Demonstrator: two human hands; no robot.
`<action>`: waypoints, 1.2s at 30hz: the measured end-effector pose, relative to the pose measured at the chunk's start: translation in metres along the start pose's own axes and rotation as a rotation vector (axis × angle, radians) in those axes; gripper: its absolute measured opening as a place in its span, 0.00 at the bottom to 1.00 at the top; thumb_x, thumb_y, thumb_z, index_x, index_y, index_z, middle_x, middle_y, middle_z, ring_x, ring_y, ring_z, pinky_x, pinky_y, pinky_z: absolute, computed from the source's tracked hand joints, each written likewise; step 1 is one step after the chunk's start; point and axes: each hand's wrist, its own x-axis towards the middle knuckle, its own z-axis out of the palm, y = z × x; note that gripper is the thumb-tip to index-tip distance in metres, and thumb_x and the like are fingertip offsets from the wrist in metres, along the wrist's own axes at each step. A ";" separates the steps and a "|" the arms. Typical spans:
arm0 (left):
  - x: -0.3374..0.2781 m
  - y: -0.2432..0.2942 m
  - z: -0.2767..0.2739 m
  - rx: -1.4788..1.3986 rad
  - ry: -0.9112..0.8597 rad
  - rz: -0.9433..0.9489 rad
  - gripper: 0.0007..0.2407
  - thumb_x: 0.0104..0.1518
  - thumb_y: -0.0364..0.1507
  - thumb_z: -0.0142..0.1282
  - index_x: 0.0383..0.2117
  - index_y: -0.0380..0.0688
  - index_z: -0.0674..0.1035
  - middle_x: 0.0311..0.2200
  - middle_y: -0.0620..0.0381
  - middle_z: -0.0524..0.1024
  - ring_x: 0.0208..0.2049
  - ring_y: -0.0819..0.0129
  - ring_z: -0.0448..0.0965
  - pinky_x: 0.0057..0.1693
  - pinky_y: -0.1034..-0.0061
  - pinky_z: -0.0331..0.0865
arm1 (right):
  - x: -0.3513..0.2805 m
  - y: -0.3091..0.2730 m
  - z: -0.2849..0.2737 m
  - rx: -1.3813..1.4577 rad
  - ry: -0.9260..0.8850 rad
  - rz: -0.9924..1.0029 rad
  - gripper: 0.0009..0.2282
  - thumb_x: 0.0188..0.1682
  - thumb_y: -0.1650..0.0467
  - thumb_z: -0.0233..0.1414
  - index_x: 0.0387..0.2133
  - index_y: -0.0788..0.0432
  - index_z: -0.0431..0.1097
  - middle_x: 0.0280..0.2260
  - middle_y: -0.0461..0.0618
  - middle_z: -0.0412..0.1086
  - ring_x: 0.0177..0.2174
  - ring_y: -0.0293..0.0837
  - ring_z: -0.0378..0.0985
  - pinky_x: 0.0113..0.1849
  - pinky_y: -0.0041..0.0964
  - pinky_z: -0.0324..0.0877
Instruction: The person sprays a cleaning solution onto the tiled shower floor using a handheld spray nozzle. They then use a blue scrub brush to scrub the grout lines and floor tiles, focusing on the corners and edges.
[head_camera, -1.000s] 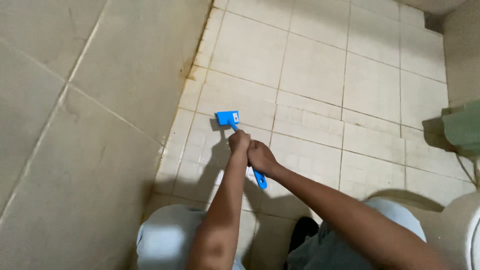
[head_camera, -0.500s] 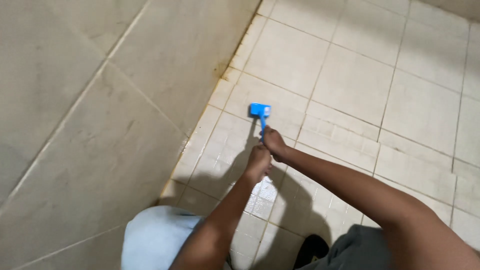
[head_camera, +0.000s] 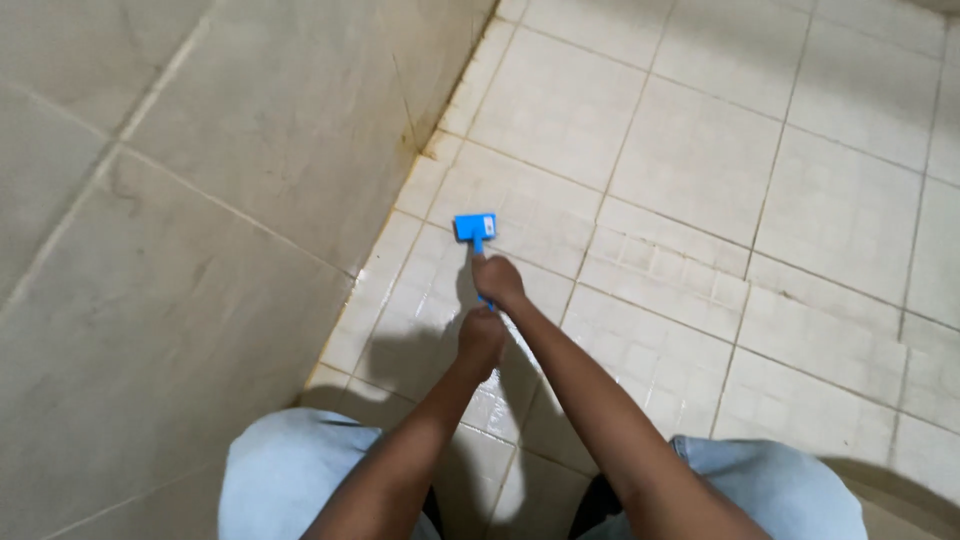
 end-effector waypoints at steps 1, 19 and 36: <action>0.006 -0.008 0.005 0.000 -0.006 -0.013 0.18 0.68 0.43 0.34 0.31 0.41 0.70 0.14 0.52 0.66 0.10 0.61 0.66 0.18 0.66 0.59 | -0.003 0.002 -0.006 -0.004 -0.005 0.013 0.27 0.55 0.55 0.40 0.28 0.69 0.77 0.34 0.73 0.74 0.38 0.68 0.76 0.44 0.57 0.69; 0.097 -0.039 -0.025 0.459 0.191 0.440 0.21 0.69 0.41 0.36 0.28 0.37 0.75 0.21 0.44 0.72 0.22 0.51 0.74 0.31 0.57 0.67 | 0.041 -0.004 0.030 0.669 -0.168 0.198 0.18 0.54 0.61 0.42 0.31 0.64 0.73 0.20 0.53 0.71 0.20 0.46 0.74 0.27 0.44 0.69; -0.037 0.016 -0.024 0.084 -0.105 -0.032 0.23 0.68 0.45 0.36 0.23 0.40 0.73 0.17 0.54 0.72 0.15 0.67 0.71 0.24 0.70 0.64 | -0.031 0.012 0.021 0.941 -0.158 0.366 0.21 0.58 0.57 0.38 0.38 0.60 0.72 0.18 0.48 0.67 0.19 0.42 0.66 0.24 0.39 0.63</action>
